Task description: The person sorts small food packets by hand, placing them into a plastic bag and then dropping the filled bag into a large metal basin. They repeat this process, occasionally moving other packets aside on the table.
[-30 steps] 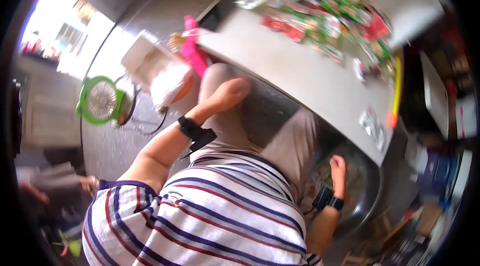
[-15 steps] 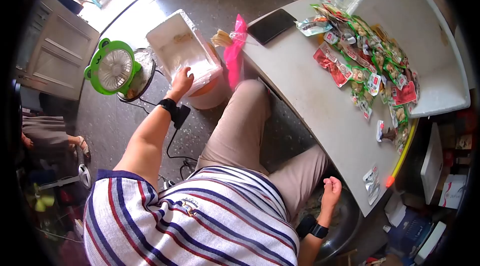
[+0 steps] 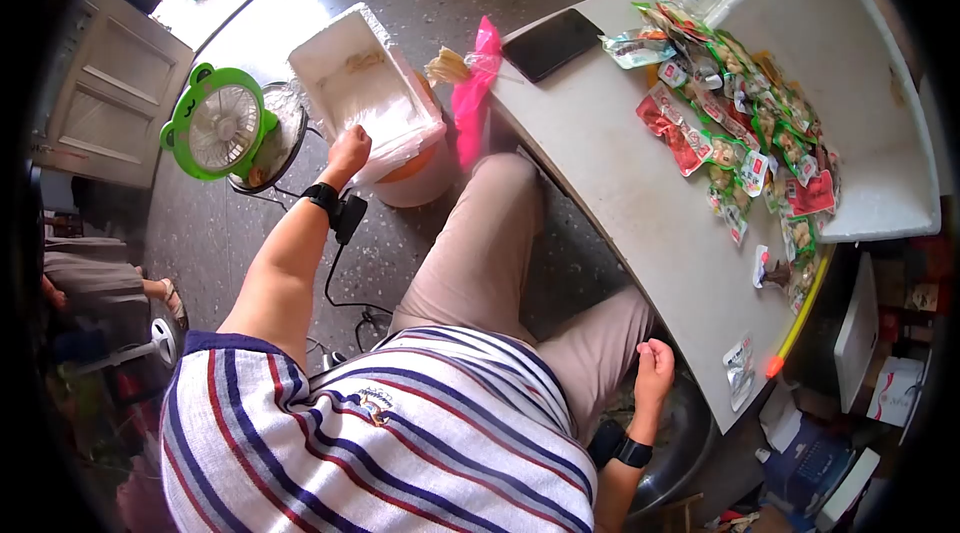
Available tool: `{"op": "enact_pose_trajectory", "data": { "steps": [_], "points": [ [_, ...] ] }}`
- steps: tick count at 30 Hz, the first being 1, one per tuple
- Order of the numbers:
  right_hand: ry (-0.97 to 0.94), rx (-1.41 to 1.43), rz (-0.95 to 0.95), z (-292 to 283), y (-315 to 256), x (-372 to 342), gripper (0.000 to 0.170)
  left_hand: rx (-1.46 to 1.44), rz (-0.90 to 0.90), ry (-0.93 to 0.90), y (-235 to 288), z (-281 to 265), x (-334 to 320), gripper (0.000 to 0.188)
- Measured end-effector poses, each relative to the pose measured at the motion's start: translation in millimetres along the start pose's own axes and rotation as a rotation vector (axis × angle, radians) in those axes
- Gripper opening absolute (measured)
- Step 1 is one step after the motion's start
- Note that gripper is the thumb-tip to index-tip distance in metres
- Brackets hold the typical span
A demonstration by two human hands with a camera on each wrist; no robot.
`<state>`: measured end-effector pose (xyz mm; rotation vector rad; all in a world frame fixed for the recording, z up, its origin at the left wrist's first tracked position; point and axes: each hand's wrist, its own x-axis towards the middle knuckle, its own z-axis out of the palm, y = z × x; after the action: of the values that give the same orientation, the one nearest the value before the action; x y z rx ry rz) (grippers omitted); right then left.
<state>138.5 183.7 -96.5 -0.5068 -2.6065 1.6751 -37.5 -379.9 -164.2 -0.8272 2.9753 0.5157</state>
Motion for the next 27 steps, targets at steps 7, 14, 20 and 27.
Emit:
{"op": "enact_pose_trajectory", "data": {
  "steps": [7,14,20,27],
  "points": [
    [-0.060,-0.006,-0.141,3,-27,2,0.018,-0.702,-0.104,0.121,5,-22,-4,0.014],
    [-0.056,0.015,-0.272,13,-65,13,0.014,-1.321,0.146,0.090,61,-90,-48,0.009],
    [-0.125,0.100,-0.395,50,-114,40,0.014,-0.813,0.824,0.358,178,-102,-112,0.010],
    [-0.302,0.736,-0.026,104,-145,64,0.017,-0.778,0.999,-0.120,258,-36,-191,0.009]
  ]
}}
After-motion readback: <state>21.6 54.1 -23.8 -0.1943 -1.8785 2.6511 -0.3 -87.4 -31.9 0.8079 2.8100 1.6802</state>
